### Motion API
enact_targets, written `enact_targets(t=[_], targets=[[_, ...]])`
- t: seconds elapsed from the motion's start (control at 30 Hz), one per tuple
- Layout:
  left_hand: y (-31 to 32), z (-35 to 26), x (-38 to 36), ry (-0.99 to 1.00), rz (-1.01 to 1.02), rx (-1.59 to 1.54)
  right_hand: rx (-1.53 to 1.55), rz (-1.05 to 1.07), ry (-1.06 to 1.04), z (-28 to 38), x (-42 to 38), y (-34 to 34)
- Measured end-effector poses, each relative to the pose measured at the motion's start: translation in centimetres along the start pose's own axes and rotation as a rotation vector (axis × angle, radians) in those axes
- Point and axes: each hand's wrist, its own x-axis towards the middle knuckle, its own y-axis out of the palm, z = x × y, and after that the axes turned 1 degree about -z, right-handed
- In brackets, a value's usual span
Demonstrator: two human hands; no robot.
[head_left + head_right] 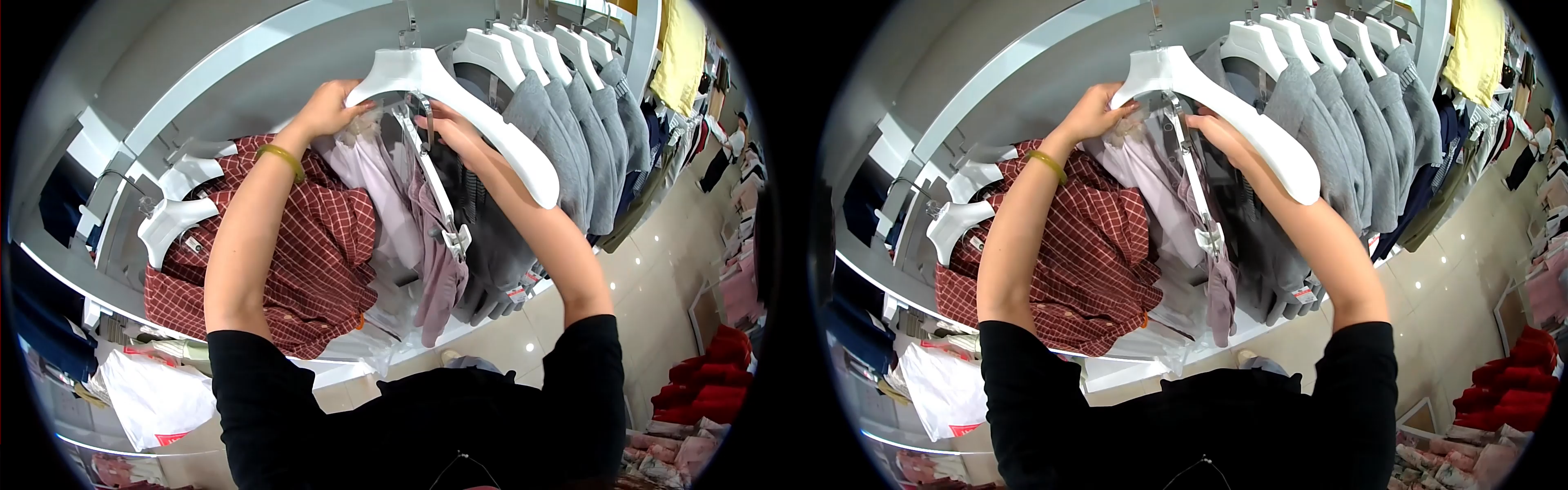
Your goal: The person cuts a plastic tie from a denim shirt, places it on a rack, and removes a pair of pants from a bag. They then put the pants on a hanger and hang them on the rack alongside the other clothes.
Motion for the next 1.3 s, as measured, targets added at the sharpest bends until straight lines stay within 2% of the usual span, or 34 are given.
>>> enact_targets(t=[0.07, 0.1, 0.2, 0.27, 0.37, 0.43, 0.5, 0.57, 0.67, 0.87, 1.1, 1.17, 1.3], targets=[[-0.1, -0.1, 0.0, 0.023, -0.026, 0.007, 0.021, 0.140, 0.060, 3.3, -0.6, 0.8], [-0.1, -0.1, 0.0, 0.009, -0.023, 0.009, 0.050, 0.122, -0.076, 2.2, 0.3, 1.6], [-0.3, -0.2, -0.1, -0.021, -0.023, -0.006, 0.135, 0.204, -0.066, 0.9, 2.0, 2.5], [-0.2, 0.1, 0.0, -0.049, -0.012, -0.016, 0.265, 0.319, 0.039, -0.4, 3.3, 2.4], [-0.1, 0.7, 0.3, 0.030, -0.087, 0.028, 0.194, 0.454, 0.065, -1.7, 4.2, 1.5], [-0.2, 1.0, 0.4, -0.004, -0.093, 0.032, 0.229, 0.607, -0.009, -2.9, 5.0, 1.3], [-0.1, 1.3, 0.5, -0.036, -0.101, 0.033, 0.245, 0.701, 0.098, -3.3, 4.5, 1.0], [-0.1, 1.7, 0.8, -0.029, -0.095, 0.053, 0.259, 0.807, 0.027, -3.2, 3.7, 1.5], [0.1, 2.1, 1.1, 0.004, -0.131, 0.054, 0.334, 0.860, 0.187, -2.0, 1.6, 1.9], [0.8, 2.8, 1.4, 0.093, -0.164, 0.040, 0.363, 0.877, 0.207, -3.3, -0.3, 2.8], [0.8, 3.1, 1.3, 0.069, -0.182, 0.091, 0.307, 0.813, 0.155, -4.5, -1.4, 3.4], [0.1, 3.2, 1.4, 0.022, -0.067, 0.049, 0.271, 0.780, 0.130, -5.0, -2.4, 3.6], [-0.4, 3.2, 1.2, -0.007, -0.020, 0.033, 0.089, 0.652, 0.023, -5.8, -3.4, 2.6]])
